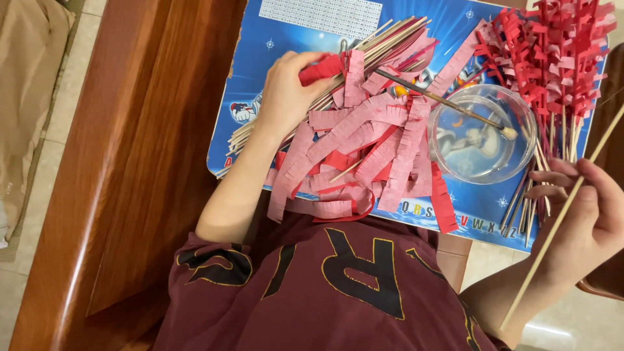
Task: Rolling red and pink paper strips onto wooden sticks and applying glue to create paper flowers.
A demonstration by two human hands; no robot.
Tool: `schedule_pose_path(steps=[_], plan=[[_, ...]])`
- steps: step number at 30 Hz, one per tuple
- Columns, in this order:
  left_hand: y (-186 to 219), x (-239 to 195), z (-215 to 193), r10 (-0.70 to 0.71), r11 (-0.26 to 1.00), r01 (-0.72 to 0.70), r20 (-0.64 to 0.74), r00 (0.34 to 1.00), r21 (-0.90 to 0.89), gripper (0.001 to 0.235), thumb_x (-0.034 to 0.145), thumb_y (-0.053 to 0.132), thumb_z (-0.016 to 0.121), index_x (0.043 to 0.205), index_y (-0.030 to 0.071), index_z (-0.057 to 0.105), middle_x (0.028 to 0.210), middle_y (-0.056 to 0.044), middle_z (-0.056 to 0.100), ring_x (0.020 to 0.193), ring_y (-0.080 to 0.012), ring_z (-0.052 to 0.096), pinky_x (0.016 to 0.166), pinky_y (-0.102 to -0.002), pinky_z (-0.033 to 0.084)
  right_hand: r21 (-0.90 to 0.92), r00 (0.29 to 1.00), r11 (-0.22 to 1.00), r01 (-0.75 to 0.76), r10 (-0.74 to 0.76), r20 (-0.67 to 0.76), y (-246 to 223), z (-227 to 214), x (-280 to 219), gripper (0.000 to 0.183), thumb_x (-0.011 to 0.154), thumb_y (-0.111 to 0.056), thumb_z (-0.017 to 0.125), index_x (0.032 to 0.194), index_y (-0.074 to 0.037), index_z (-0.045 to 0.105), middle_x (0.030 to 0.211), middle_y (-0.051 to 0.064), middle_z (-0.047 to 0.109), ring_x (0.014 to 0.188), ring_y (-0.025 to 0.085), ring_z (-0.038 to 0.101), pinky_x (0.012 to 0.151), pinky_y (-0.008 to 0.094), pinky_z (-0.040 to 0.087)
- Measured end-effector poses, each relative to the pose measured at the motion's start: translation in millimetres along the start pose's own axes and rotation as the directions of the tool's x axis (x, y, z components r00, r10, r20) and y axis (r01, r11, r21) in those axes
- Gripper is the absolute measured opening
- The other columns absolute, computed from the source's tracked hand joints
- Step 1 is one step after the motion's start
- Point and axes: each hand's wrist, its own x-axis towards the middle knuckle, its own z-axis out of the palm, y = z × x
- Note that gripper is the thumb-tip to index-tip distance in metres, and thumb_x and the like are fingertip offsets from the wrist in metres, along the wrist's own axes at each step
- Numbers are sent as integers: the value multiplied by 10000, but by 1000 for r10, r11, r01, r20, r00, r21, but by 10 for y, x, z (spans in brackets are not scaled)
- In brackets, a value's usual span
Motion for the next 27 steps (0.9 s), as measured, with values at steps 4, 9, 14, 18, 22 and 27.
schedule_pose_path(steps=[4, 9, 14, 18, 22, 27], plan=[[89, 39, -79, -247, 912, 262, 86, 965, -316, 237, 921, 109, 817, 1138, 44, 748, 975, -96, 722, 793, -214, 683, 720, -322, 541, -4, 1000, 1000, -4, 4, -1, -62, 76, 36, 305, 1265, -113, 437, 1400, 153, 502, 1240, 301, 626, 992, 348, 672, 807, 357, 552], [334, 22, -273, -63, 968, 42, -76, 995, -246, 127, 994, 54, 785, 1111, 41, 738, 1049, -78, 720, 932, -209, 706, 849, -323, 568, -13, 998, 999, -38, 37, -54, -204, 238, 85, 345, 1234, -146, 456, 1363, 157, 556, 1216, 296, 672, 1020, 338, 721, 854, 370, 607], [1165, -99, -519, 268, 964, -261, -199, 943, 60, 232, 1027, -30, 854, 1210, 82, 765, 1183, -114, 620, 1080, -294, 566, 931, -358, 474, 54, 983, 983, -177, 179, -50, -381, 534, 80, 275, 1111, -30, 539, 1361, 66, 597, 1206, 223, 675, 933, 287, 716, 668, 364, 575], [1568, -183, -176, 547, 837, -547, -69, 834, 20, 258, 876, -33, 857, 1106, -1, 744, 1079, -115, 641, 1058, -316, 598, 926, -462, 507, 234, 943, 914, -330, 329, 48, -535, 719, 26, 318, 1060, -35, 499, 1360, 31, 585, 1195, 188, 681, 903, 263, 747, 581, 346, 608], [1824, -239, 131, 682, 728, -673, 29, 731, -130, 210, 877, 28, 835, 1071, 22, 755, 1103, -78, 682, 1047, -285, 624, 888, -457, 494, 271, 922, 891, -364, 303, 241, -617, 818, 20, 434, 1019, -40, 594, 1449, 16, 569, 1278, 173, 663, 869, 177, 715, 661, 283, 589], [1846, -374, 311, 702, 712, -688, 124, 701, -140, 175, 905, 95, 814, 1071, 74, 762, 1104, -69, 681, 1024, -282, 624, 888, -451, 478, 136, 974, 972, -191, 170, 148, -654, 932, 69, 427, 1006, 21, 722, 1416, 12, 604, 1333, 96, 615, 1157, 131, 652, 960, 282, 590]])
